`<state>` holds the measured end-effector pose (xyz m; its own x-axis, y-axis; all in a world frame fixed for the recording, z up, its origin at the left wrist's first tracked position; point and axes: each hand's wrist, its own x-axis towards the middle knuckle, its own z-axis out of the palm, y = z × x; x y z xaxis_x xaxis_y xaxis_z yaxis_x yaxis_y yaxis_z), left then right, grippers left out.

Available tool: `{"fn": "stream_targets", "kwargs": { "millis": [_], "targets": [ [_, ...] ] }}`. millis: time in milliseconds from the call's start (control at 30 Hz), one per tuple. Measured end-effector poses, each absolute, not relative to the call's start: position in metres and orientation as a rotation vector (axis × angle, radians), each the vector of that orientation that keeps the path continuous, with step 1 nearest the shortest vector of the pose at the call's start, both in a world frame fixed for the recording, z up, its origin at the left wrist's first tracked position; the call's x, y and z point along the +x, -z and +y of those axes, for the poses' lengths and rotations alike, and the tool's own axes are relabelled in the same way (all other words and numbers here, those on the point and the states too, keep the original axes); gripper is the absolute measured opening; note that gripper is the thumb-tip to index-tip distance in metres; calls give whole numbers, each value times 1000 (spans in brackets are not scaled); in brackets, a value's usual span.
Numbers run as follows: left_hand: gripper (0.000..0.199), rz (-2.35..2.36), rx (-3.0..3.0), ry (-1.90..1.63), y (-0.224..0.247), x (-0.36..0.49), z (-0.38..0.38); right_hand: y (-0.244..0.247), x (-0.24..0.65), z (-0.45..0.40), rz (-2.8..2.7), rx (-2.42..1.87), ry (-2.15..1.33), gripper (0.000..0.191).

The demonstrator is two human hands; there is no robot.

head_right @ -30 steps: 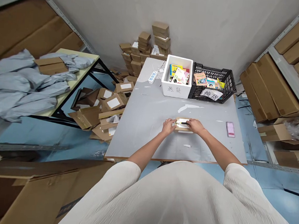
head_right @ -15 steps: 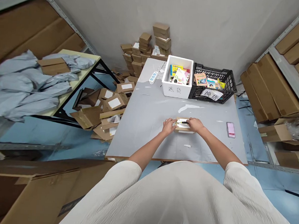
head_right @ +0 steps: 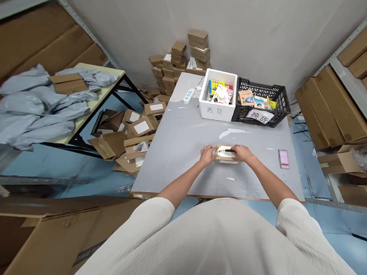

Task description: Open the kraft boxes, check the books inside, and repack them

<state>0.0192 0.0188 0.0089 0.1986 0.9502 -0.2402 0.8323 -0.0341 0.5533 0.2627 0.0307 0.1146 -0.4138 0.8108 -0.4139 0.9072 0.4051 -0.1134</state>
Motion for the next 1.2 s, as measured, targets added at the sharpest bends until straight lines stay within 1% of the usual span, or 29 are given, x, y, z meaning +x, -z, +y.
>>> {"fn": "stream_targets", "kwargs": {
  "millis": [267,600,800,1000,1200],
  "targets": [
    [48,1664,1884,-258,-8,20,18,-114,254,29,2406,1465,434,40],
    [51,1652,1891,-241,-10,19,19,-118,249,35,2387,1429,445,35],
    [50,1638,1914,-242,-11,18,21,-119,247,42,2365,1420,464,38],
    [49,1632,1945,-217,-13,19,21,-121,242,49,2329,1416,476,35],
    [45,1650,1958,-128,-21,22,19,-121,240,44,2298,1382,390,36]
  ]
}}
